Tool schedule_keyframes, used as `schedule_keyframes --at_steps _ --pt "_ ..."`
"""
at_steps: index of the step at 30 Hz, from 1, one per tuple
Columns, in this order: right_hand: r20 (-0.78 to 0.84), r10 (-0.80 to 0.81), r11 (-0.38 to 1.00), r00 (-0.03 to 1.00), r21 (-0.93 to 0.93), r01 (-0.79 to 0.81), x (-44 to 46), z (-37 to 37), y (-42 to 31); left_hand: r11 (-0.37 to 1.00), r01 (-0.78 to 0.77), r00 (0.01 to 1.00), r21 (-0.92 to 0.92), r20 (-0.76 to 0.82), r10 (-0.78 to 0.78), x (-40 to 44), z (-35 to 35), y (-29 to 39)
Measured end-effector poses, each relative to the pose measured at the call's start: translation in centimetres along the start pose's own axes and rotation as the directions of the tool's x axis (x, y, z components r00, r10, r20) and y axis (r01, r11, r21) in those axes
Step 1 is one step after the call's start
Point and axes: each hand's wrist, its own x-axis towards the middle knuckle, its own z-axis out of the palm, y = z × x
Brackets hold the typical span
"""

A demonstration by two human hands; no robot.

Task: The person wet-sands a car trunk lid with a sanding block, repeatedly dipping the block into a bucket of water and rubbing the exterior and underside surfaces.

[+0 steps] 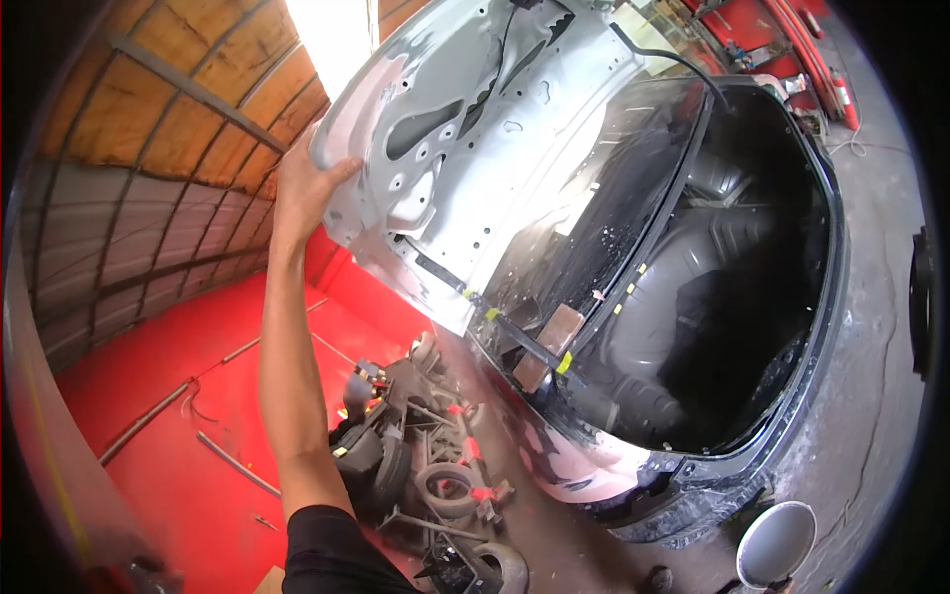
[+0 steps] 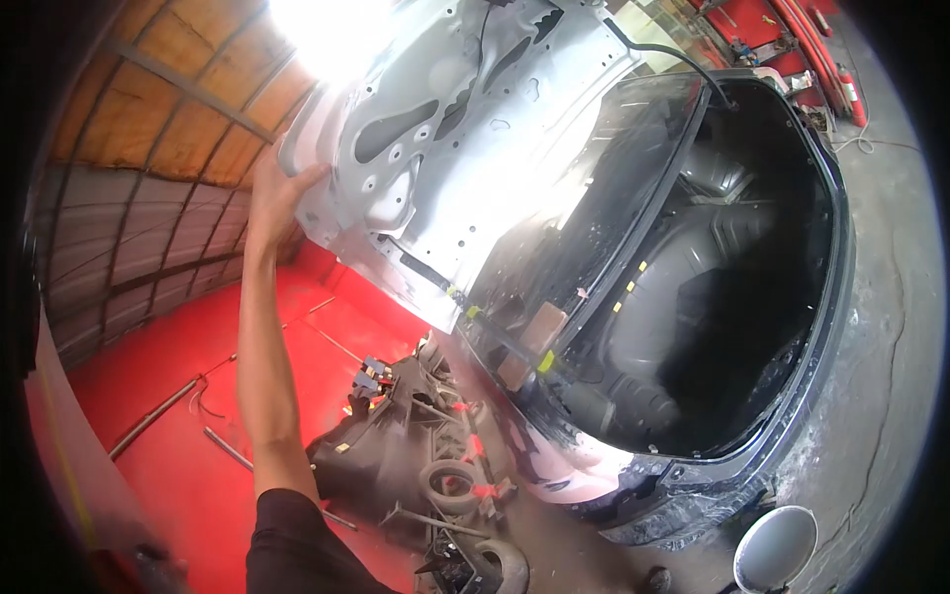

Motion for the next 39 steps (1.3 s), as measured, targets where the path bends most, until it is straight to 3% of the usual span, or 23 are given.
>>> schedule_keyframes --at_steps 5,6,7,8,9,10,11,12,15,18,21,23,25,27,28,30,31,32,34,35,36,38,39 --pt "-0.037 0.014 0.988 0.999 0.154 -0.008 1.9 2.8 0.9 0.996 0.092 0.974 0.008 -0.209 -0.088 -1.4 0.8 -4.3" --pt "-0.047 0.014 0.975 0.999 0.224 -0.003 3.0 5.1 2.4 0.943 0.246 0.927 0.226 -0.338 -0.161 -1.5 1.0 -6.4" --pt "-0.057 0.014 0.956 0.998 0.293 0.004 4.2 7.4 3.8 0.895 0.327 0.89 0.303 -0.419 -0.183 -1.4 3.1 -8.0" --pt "0.108 0.14 0.947 0.984 0.275 -0.165 3.3 4.3 0.2 0.884 0.309 0.886 0.352 -0.445 -0.133 -1.5 4.7 -9.4" --pt "0.144 0.226 0.931 0.964 0.259 -0.257 0.7 -2.6 -8.1 0.882 0.263 0.889 0.391 -0.454 -0.064 -1.6 6.5 -10.7" --pt "0.174 0.258 0.904 0.95 0.303 -0.301 0.8 -2.4 -7.6 0.885 0.212 0.887 0.414 -0.461 0.003 -1.8 9.1 -11.4" --pt "0.027 0.204 0.943 0.979 0.263 -0.204 3.2 5.4 -0.7 0.892 0.161 0.883 0.422 -0.465 0.06 -1.7 12.2 -11.7" --pt "-0.05 0.203 0.951 0.978 0.249 -0.185 4.0 7.8 0.7 0.903 0.129 0.876 0.41 -0.474 0.089 -1.7 14.8 -11.4" --pt "-0.027 0.309 0.859 0.951 0.437 -0.267 7.5 12.6 1.6 0.92 0.115 0.844 0.375 -0.525 0.108 -2.0 20.2 -10.2" --pt "-0.053 0.407 0.828 0.912 0.442 -0.344 10.0 17.5 2.4 0.924 0.104 0.815 0.368 -0.564 0.133 -2.3 20.5 -8.6" --pt "-0.036 0.33 0.882 0.943 0.367 -0.295 12.2 19.2 2.8 0.921 0.073 0.797 0.381 -0.578 0.176 -1.6 20.2 -7.0" --pt "0.029 0.338 0.919 0.941 0.206 -0.336 14.2 20.8 4.3 0.92 0.049 0.781 0.39 -0.589 0.207 -1.0 19.5 -5.6" --pt "-0.23 0.234 0.932 0.945 0.33 -0.151 15.8 25.7 8.2 0.916 0.036 0.767 0.399 -0.599 0.231 -0.7 18.6 -4.9" --pt "-0.141 0.358 0.927 0.923 0.172 -0.333 18.4 37.2 18.4 0.912 0.019 0.754 0.409 -0.605 0.256 -0.3 17.0 -4.3" --pt "0.044 0.244 0.965 0.969 -0.114 -0.238 18.5 38.2 19.1 0.907 0.011 0.741 0.422 -0.612 0.276 0.2 15.5 -4.0" --pt "0.372 0.352 0.932 0.859 -0.054 -0.358 18.7 35.2 15.9 0.898 -0.002 0.713 0.44 -0.629 0.309 0.7 12.7 -3.9" --pt "0.394 0.393 0.916 0.831 -0.09 -0.391 17.1 28.6 9.1 0.897 0.0 0.705 0.443 -0.636 0.314 0.5 11.2 -3.8" --pt "0.215 0.346 0.938 0.913 -0.047 -0.344 16.0 29.4 9.0 0.893 -0.006 0.692 0.45 -0.643 0.328 0.0 9.9 -3.6" --pt "0.169 0.316 0.93 0.934 0.142 -0.34 15.7 27.3 6.7 0.884 -0.004 0.66 0.467 -0.663 0.353 -1.3 7.0 -3.2" --pt "-0.117 0.112 0.906 0.987 0.42 -0.053 16.2 32.4 11.2 0.882 -0.008 0.649 0.472 -0.668 0.364 -2.2 6.1 -2.9" --pt "0.116 0.048 0.682 0.992 0.721 -0.118 15.9 28.0 8.7 0.879 -0.016 0.644 0.477 -0.667 0.374 -2.9 5.1 -2.8" --pt "0.369 -0.035 0.436 0.929 0.841 -0.319 16.9 25.5 10.2 0.909 -0.041 0.696 0.414 -0.641 0.323 -3.7 5.4 -2.4" --pt "-0.232 -0.055 0.807 0.971 0.563 0.18 18.0 29.7 13.0 0.956 -0.008 0.721 0.292 -0.661 0.208 -4.3 5.6 -2.0"
